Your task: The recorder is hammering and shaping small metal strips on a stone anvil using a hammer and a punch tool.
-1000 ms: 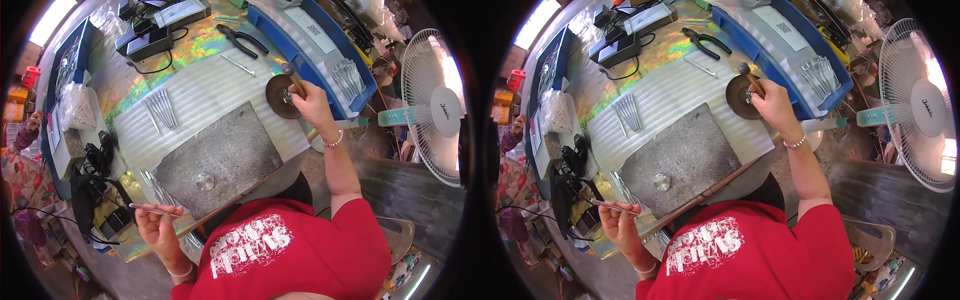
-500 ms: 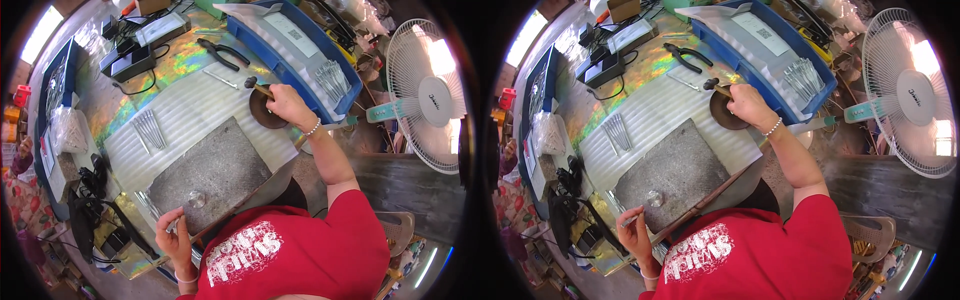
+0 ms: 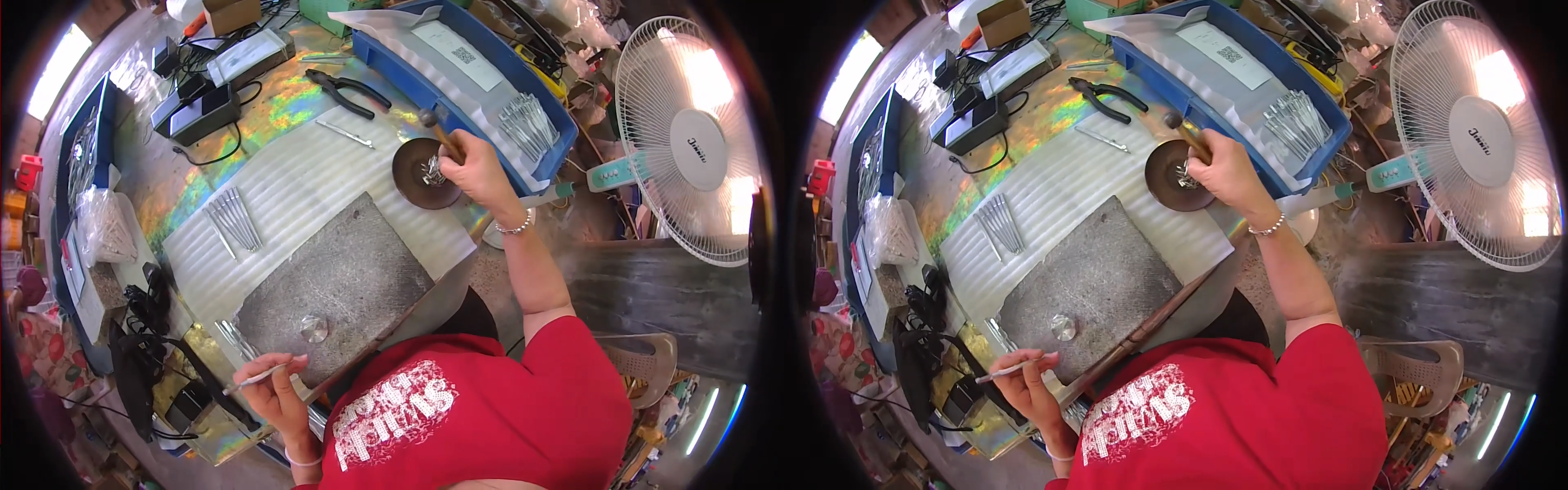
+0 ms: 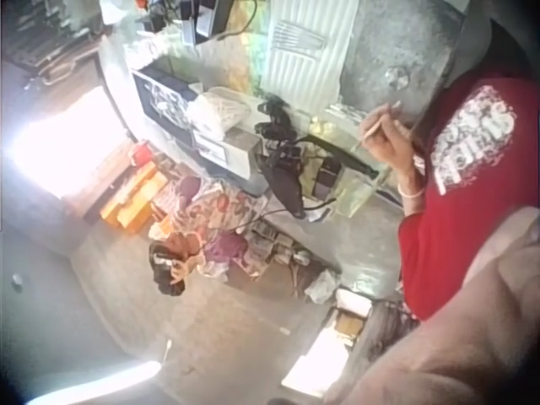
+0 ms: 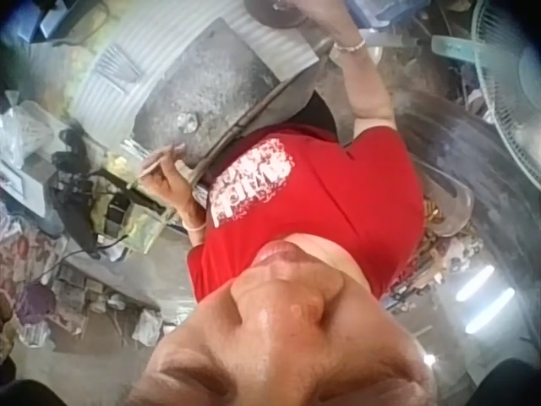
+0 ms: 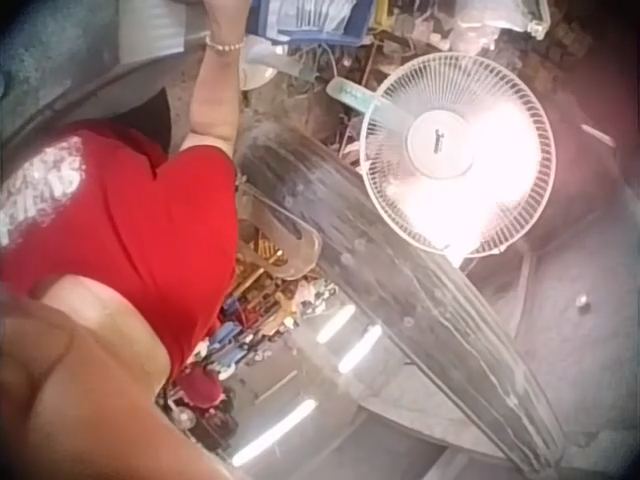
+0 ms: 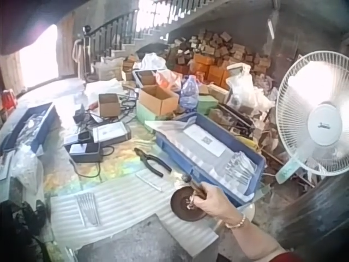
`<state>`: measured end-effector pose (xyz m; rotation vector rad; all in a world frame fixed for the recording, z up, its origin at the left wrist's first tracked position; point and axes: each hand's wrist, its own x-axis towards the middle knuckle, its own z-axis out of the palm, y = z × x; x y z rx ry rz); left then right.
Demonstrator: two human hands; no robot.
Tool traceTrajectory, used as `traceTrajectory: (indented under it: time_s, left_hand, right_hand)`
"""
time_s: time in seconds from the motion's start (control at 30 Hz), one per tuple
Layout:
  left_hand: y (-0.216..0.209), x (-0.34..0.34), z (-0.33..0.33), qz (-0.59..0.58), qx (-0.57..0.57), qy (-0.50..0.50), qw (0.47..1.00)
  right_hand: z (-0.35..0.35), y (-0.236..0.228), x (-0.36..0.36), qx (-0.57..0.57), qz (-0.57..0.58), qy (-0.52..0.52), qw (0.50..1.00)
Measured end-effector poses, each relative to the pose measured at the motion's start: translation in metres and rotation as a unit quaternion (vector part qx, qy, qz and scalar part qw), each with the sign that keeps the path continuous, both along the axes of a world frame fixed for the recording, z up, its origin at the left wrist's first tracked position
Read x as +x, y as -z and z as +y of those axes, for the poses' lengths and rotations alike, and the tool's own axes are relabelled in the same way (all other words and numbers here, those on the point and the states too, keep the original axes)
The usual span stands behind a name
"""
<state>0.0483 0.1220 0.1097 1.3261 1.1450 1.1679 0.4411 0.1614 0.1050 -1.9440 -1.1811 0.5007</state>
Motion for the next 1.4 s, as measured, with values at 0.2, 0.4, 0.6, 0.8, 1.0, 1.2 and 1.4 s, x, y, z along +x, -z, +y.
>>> traceTrajectory:
  time_s: [0.2, 0.4, 0.6, 0.8, 1.0, 1.2, 1.4]
  left_hand:
    - [-0.016, 0.002, -0.005, -0.166, -0.126, 0.008, 0.978]
    - [-0.013, 0.019, -0.002, -0.347, -0.246, 0.118, 0.897]
    - [-0.006, 0.029, -0.002, -0.477, -0.293, 0.159, 0.813]
    - [-0.005, 0.025, -0.004, -0.494, -0.292, 0.171, 0.801]
    - [-0.003, 0.025, -0.007, -0.521, -0.316, 0.152, 0.778]
    - [-0.003, 0.026, -0.007, -0.542, -0.345, 0.151, 0.751]
    - [-0.003, 0.028, -0.008, -0.554, -0.371, 0.142, 0.732]
  right_hand:
    - [-0.025, -0.051, -0.059, -0.047, 0.327, -0.043, 0.943]
    - [-0.046, -0.052, -0.117, -0.076, 0.498, -0.161, 0.849]
    - [-0.049, -0.054, -0.162, -0.111, 0.587, -0.209, 0.774]
    - [-0.051, -0.050, -0.177, -0.106, 0.590, -0.226, 0.768]
    - [-0.056, -0.054, -0.190, -0.065, 0.534, -0.236, 0.809]
    - [-0.057, -0.051, -0.192, -0.028, 0.418, -0.266, 0.868]
    - [-0.057, -0.053, -0.189, -0.074, 0.368, -0.302, 0.876]
